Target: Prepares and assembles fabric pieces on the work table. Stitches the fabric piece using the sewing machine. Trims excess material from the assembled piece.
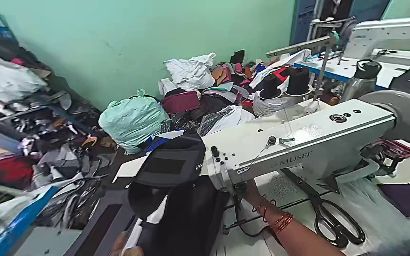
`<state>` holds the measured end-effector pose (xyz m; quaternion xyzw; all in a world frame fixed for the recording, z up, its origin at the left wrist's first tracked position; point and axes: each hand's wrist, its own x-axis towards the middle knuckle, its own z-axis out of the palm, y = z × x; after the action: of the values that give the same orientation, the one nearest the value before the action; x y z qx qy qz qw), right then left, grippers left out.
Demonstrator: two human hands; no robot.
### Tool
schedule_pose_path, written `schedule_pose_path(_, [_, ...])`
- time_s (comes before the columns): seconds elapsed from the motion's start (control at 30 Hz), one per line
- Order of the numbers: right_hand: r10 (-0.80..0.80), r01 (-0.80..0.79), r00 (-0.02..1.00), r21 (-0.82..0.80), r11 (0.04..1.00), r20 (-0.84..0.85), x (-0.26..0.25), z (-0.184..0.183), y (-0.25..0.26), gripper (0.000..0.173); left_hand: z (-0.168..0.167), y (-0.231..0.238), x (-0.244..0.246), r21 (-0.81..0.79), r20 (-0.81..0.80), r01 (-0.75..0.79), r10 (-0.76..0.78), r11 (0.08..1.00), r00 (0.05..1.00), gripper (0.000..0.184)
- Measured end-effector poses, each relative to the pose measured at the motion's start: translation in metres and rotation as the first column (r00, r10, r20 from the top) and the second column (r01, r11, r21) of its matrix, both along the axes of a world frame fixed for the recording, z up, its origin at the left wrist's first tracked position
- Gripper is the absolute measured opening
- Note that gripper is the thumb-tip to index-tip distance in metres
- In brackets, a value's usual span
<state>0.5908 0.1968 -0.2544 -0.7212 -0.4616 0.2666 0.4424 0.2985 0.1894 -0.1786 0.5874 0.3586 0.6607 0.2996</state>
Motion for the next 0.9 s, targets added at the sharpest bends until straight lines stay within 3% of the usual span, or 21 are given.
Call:
schedule_pose_path(0.07, [-0.017, 0.018, 1.0, 0.07, 0.997, -0.003, 0.003, -0.008, 0.004, 0.057, -0.02, -0.032, 0.0, -0.279, 0.102, 0.014, 0.015, 0.96, 0.995, 0.048])
schedule_pose_path(0.17, [-0.02, 0.021, 1.0, 0.127, 0.992, -0.008, 0.005, -0.012, 0.005, 0.05, -0.031, -0.055, 0.003, -0.538, 0.074, -0.014, 0.064, 0.843, 0.995, 0.057])
schedule_pose_path(0.3, [0.009, -0.009, 1.0, 0.127, 0.992, 0.002, 0.009, -0.003, -0.002, 0.039, -0.038, -0.043, 0.004, -0.57, -0.058, -0.065, 0.039, 0.819, 0.998, 0.054])
schedule_pose_path(0.37, [0.046, -0.039, 0.989, 0.056, 0.998, -0.137, 0.012, 0.001, -0.009, 0.024, -0.041, -0.037, 0.0, -0.578, -0.09, -0.045, -0.01, 0.815, 0.996, 0.059])
schedule_pose_path(0.43, [0.052, -0.073, 0.966, -0.075, 0.995, -0.255, 0.024, 0.008, -0.027, 0.023, -0.038, -0.031, -0.002, -0.61, -0.065, 0.023, -0.078, 0.792, 0.995, 0.062])
schedule_pose_path(0.47, [0.059, -0.084, 0.978, -0.118, 0.989, -0.198, 0.032, 0.014, -0.044, 0.026, -0.036, -0.028, -0.002, -0.619, -0.039, 0.058, -0.104, 0.783, 0.994, 0.064])
schedule_pose_path(0.53, [0.085, -0.077, 0.994, -0.111, 0.991, 0.069, 0.055, 0.019, -0.09, 0.029, -0.033, -0.027, -0.003, -0.625, 0.028, 0.125, -0.138, 0.771, 0.99, 0.064])
schedule_pose_path(0.6, [0.067, -0.069, 0.926, -0.008, 0.998, 0.372, 0.083, 0.013, -0.137, 0.028, -0.031, -0.028, -0.004, -0.614, 0.101, 0.176, -0.145, 0.77, 0.984, 0.062])
schedule_pose_path(0.67, [0.024, -0.063, 0.833, 0.053, 0.997, 0.553, 0.103, 0.009, -0.178, 0.03, -0.032, -0.027, -0.005, -0.593, 0.149, 0.206, -0.145, 0.779, 0.978, 0.059])
schedule_pose_path(0.77, [0.023, -0.011, 0.803, -0.023, 1.0, 0.595, 0.103, 0.011, -0.221, 0.038, -0.028, -0.025, -0.004, -0.566, 0.228, 0.245, -0.136, 0.787, 0.964, 0.047])
schedule_pose_path(0.9, [0.052, 0.029, 0.811, -0.129, 0.991, 0.583, 0.099, 0.007, -0.232, 0.044, -0.017, -0.024, -0.003, -0.579, 0.299, 0.273, -0.112, 0.769, 0.948, 0.027])
